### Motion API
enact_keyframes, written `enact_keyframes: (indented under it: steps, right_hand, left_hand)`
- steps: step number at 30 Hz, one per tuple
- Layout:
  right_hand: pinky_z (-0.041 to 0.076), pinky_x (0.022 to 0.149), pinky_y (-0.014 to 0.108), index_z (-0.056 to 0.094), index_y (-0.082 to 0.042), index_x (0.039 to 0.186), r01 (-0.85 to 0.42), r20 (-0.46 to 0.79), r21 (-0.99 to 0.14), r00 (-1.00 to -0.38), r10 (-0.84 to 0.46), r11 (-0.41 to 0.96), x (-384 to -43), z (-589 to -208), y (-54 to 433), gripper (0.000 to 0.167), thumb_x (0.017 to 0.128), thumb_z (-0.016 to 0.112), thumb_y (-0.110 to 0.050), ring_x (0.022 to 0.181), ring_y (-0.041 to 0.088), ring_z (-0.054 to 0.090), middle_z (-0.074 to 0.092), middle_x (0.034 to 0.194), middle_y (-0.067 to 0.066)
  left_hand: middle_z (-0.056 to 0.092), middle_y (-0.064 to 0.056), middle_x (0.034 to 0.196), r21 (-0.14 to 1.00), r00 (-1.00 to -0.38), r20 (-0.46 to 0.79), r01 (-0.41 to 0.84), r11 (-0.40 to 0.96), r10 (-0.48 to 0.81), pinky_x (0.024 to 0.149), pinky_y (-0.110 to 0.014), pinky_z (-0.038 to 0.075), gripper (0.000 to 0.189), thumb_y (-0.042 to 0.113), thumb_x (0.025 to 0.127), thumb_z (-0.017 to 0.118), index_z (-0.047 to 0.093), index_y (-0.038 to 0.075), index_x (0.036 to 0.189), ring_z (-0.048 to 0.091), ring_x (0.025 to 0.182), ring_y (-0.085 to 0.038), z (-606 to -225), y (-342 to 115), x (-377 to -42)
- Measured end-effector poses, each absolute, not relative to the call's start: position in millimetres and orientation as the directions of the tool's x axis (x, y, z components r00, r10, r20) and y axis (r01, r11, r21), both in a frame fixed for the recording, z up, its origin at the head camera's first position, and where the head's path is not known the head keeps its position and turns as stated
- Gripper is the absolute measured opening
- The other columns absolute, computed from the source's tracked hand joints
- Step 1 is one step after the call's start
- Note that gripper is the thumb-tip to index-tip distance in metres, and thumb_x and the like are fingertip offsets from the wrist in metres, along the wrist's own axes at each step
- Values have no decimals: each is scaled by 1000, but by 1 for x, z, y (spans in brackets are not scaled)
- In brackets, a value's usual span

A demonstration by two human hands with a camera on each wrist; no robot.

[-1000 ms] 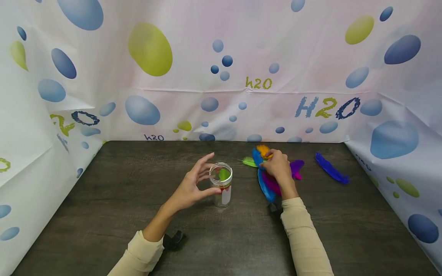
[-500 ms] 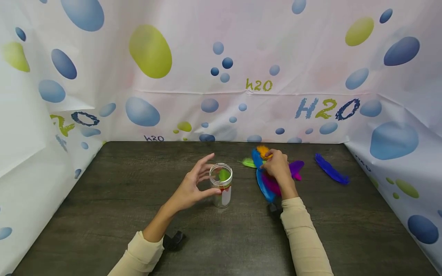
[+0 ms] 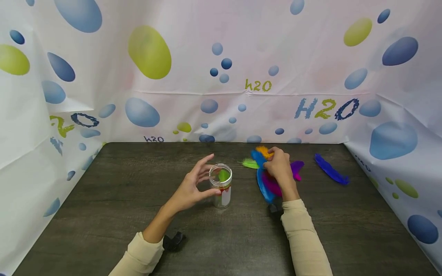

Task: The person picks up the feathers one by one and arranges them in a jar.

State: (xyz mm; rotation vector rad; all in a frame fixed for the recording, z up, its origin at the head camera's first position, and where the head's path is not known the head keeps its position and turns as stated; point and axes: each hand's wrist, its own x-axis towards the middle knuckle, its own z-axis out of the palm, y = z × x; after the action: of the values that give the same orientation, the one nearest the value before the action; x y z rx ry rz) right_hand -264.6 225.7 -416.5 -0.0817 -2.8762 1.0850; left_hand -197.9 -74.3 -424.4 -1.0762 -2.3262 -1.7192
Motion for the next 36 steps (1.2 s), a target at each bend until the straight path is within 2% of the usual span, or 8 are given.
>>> enact_keyframes:
  steps: [7, 10, 18, 24, 25, 28, 31, 36]
  right_hand:
    - [59, 69, 42, 60, 11, 130, -8, 141, -663, -983, 114, 748, -260, -412, 227, 46, 86, 68, 2, 78, 33, 68, 74, 92, 22]
    - [57, 65, 40, 62, 10, 129, -33, 188, -661, -974, 123, 750, -257, -407, 226, 42, 87, 65, 1, 75, 32, 66, 73, 92, 22]
    - [53, 87, 60, 65, 7, 129, -144, 340, -705, -928, 153, 694, -249, -392, 226, 40, 89, 61, 1, 96, 45, 66, 72, 99, 27]
    - [52, 98, 61, 68, 3, 128, -199, 395, -757, -898, 193, 622, -246, -382, 227, 37, 91, 66, 3, 102, 47, 71, 72, 103, 29]
    - [55, 94, 60, 68, 3, 128, -201, 391, -770, -898, 200, 606, -245, -380, 227, 37, 92, 67, 2, 103, 47, 71, 72, 104, 29]
    - [57, 92, 52, 67, 1, 131, -199, 369, -809, -904, 214, 553, -241, -375, 227, 37, 94, 68, -1, 107, 44, 70, 70, 107, 26]
    - [57, 88, 34, 67, 0, 132, -193, 350, -834, -909, 225, 517, -236, -370, 227, 37, 96, 69, -4, 107, 37, 70, 69, 109, 21]
    - [52, 81, 13, 66, 0, 133, -205, 352, -850, -906, 233, 485, -228, -359, 228, 36, 97, 71, -6, 96, 8, 67, 69, 102, 1]
  left_hand:
    - [60, -20, 138, 811, -749, 441, 568, 137, 495, 104, -42, 55, 98, -2, 84, 85, 25, 6, 162, 60, 129, -33, -425, -74, -198]
    - [60, -20, 138, 810, -746, 445, 571, 132, 496, 104, -42, 55, 98, -2, 85, 84, 25, 6, 162, 61, 129, -34, -425, -74, -197]
    - [60, -20, 138, 819, -751, 439, 560, 125, 494, 104, -42, 55, 99, -3, 83, 85, 25, 6, 162, 60, 129, -33, -425, -74, -197]
    - [60, -21, 138, 814, -743, 449, 569, 117, 496, 104, -43, 55, 99, -4, 84, 84, 25, 5, 162, 60, 129, -36, -425, -74, -198]
    - [60, -21, 137, 812, -743, 450, 571, 118, 495, 104, -43, 55, 99, -4, 84, 84, 25, 5, 162, 60, 129, -36, -425, -73, -198]
    - [61, -21, 137, 810, -742, 453, 575, 120, 494, 104, -44, 55, 99, -4, 84, 84, 25, 5, 162, 60, 129, -35, -425, -74, -198]
    - [60, -21, 137, 809, -742, 453, 575, 121, 494, 104, -44, 55, 98, -4, 84, 84, 25, 5, 162, 60, 129, -35, -426, -74, -198]
    - [60, -21, 138, 807, -738, 456, 579, 119, 498, 104, -43, 55, 98, -4, 84, 84, 25, 5, 162, 60, 129, -36, -426, -74, -197]
